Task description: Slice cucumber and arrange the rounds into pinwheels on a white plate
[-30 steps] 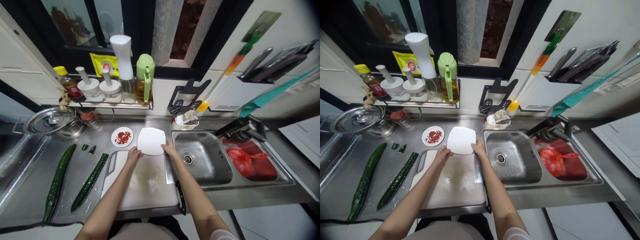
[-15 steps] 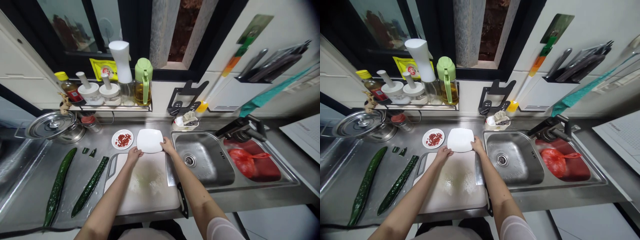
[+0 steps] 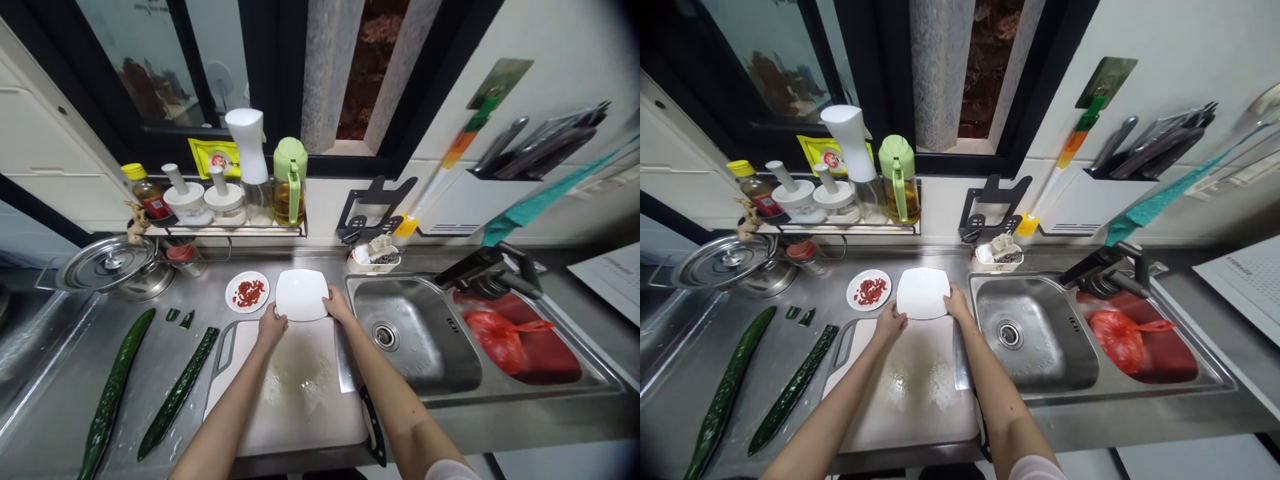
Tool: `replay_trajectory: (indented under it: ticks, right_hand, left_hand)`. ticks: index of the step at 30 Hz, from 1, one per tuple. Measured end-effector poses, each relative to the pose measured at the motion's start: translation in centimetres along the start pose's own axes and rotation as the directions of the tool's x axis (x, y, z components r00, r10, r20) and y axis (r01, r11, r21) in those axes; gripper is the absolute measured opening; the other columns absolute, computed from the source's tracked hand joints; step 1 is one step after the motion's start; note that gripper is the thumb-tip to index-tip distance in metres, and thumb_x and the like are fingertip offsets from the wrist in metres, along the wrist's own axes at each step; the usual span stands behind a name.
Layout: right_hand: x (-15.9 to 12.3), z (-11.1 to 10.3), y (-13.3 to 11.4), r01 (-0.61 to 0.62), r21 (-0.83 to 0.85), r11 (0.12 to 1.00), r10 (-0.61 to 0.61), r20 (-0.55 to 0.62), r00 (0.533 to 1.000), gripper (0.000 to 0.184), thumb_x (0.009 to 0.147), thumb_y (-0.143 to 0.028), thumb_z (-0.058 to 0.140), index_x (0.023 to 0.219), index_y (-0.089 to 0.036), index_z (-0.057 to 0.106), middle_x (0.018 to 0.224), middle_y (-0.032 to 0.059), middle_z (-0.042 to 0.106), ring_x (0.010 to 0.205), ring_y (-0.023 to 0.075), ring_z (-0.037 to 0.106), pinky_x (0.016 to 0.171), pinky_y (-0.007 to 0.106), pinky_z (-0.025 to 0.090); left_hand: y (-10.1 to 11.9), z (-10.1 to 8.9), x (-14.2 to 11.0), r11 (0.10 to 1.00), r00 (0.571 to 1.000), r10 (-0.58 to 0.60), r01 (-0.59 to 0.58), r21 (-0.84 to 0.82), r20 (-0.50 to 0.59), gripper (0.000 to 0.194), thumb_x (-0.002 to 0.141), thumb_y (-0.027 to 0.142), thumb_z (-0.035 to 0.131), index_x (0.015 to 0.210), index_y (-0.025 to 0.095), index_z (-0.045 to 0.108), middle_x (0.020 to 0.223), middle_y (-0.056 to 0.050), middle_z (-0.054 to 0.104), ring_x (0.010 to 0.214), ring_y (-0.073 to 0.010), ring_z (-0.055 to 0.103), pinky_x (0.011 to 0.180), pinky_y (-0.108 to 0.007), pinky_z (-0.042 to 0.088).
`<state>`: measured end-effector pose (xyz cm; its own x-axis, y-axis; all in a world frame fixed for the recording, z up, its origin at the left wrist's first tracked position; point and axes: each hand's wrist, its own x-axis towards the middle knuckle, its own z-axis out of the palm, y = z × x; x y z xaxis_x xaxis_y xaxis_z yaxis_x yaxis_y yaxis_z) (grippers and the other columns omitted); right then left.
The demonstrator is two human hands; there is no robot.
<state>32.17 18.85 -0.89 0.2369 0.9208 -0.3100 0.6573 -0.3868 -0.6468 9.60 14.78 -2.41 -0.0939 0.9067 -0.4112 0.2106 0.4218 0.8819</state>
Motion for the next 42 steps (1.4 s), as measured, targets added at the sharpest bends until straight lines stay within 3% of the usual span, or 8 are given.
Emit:
replay_trajectory:
  ticks: [4, 19, 23, 29, 32, 36, 39, 42]
  right_hand:
    - [0.0, 0.0, -0.3, -0.003, -0.072, 0.997, 0.004, 0.014, 1.0, 0.053, 0.082, -0.014, 0.058, 0.134, -0.011, 0.051, 0.107, 0.0092, 0.07, 0.099, 0.0192, 0.063, 0.088, 0.025, 0.045]
    - [-0.3, -0.3, -2.3, -0.034, -0.32, 0.947, 0.052, 0.047, 0.998, 0.043, 0.085, -0.017, 0.06, 0.127, -0.007, 0.054, 0.109, 0.0207, 0.068, 0.105, 0.0252, 0.064, 0.089, 0.03, 0.044]
    - [-0.8, -0.7, -3.0, -0.032, -0.365, 0.93, 0.056, 0.056, 0.997, 0.042, 0.087, -0.02, 0.057, 0.127, -0.008, 0.054, 0.111, 0.0203, 0.068, 0.106, 0.0253, 0.064, 0.088, 0.031, 0.044]
    - [-4.0, -2.0, -2.2, 0.011, -0.343, 0.939, -0.043, -0.086, 0.995, 0.053, 0.094, -0.039, 0.046, 0.138, -0.01, 0.046, 0.104, 0.0175, 0.07, 0.099, 0.0253, 0.065, 0.083, 0.032, 0.045]
    - [-7.0, -2.5, 0.3, 0.102, -0.257, 0.961, -0.135, -0.115, 0.984, 0.05, 0.093, -0.04, 0.041, 0.131, -0.012, 0.054, 0.09, 0.0112, 0.071, 0.087, 0.0228, 0.067, 0.077, 0.029, 0.046]
    - [-11.3, -3.0, 5.1, 0.101, -0.19, 0.977, -0.137, -0.189, 0.972, 0.052, 0.088, -0.049, 0.036, 0.115, -0.014, 0.065, 0.082, 0.0109, 0.072, 0.081, 0.0257, 0.068, 0.071, 0.031, 0.048]
    - [-14.2, -3.1, 8.1, 0.09, -0.2, 0.976, -0.133, -0.21, 0.969, 0.05, 0.083, -0.052, 0.035, 0.101, -0.019, 0.067, 0.087, 0.0125, 0.073, 0.08, 0.0279, 0.069, 0.071, 0.034, 0.049]
    - [-16.4, -3.3, 9.6, 0.11, -0.213, 0.971, -0.147, -0.167, 0.975, 0.047, 0.08, -0.054, 0.035, 0.094, -0.021, 0.066, 0.088, 0.014, 0.073, 0.08, 0.0288, 0.069, 0.071, 0.035, 0.05]
  left_hand:
    - [1.0, -0.3, -0.5, 0.979, 0.998, 0.03, -0.019, 0.205, -0.051, 0.051, 0.069, 0.015, 0.062, 0.119, 0.017, 0.057, 0.052, 0.006, 0.057, 0.051, -0.0162, 0.059, 0.059, -0.025, 0.043]
    - [2.7, -0.5, -1.5, 0.962, 0.998, -0.002, 0.02, 0.272, -0.07, 0.066, 0.066, 0.01, 0.06, 0.131, 0.015, 0.051, 0.046, 0.005, 0.055, 0.052, -0.0212, 0.06, 0.07, -0.03, 0.045]
    - [2.9, -0.4, -1.8, 0.968, 0.997, -0.01, 0.027, 0.25, -0.07, 0.074, 0.069, 0.013, 0.06, 0.14, 0.013, 0.042, 0.05, 0.004, 0.057, 0.055, -0.021, 0.061, 0.072, -0.031, 0.046]
    - [2.8, -1.3, -3.6, 0.953, 0.987, 0.103, -0.062, 0.297, -0.125, 0.067, 0.079, 0.027, 0.059, 0.141, 0.011, 0.042, 0.063, 0.0, 0.059, 0.072, -0.0217, 0.062, 0.073, -0.029, 0.043]
    - [1.4, -2.6, -5.9, 0.97, 0.978, 0.167, -0.141, 0.201, -0.124, 0.061, 0.08, 0.03, 0.057, 0.138, 0.015, 0.047, 0.064, 0.002, 0.057, 0.066, -0.0173, 0.058, 0.069, -0.026, 0.042]
    - [-1.5, -6.4, -9.0, 0.965, 0.935, 0.245, -0.211, 0.154, -0.256, 0.053, 0.081, 0.037, 0.055, 0.13, 0.016, 0.054, 0.071, 0.0, 0.059, 0.064, -0.0168, 0.057, 0.067, -0.027, 0.044]
    - [-3.3, -10.3, -10.6, 0.921, 0.878, 0.319, -0.199, 0.334, -0.357, 0.042, 0.084, 0.034, 0.052, 0.123, 0.019, 0.061, 0.09, -0.007, 0.064, 0.081, -0.0211, 0.06, 0.079, -0.032, 0.046]
    - [-4.0, -13.9, -11.3, 0.832, 0.832, 0.369, -0.096, 0.546, -0.415, 0.038, 0.085, 0.028, 0.05, 0.121, 0.021, 0.062, 0.112, -0.012, 0.062, 0.105, -0.0277, 0.056, 0.095, -0.04, 0.041]
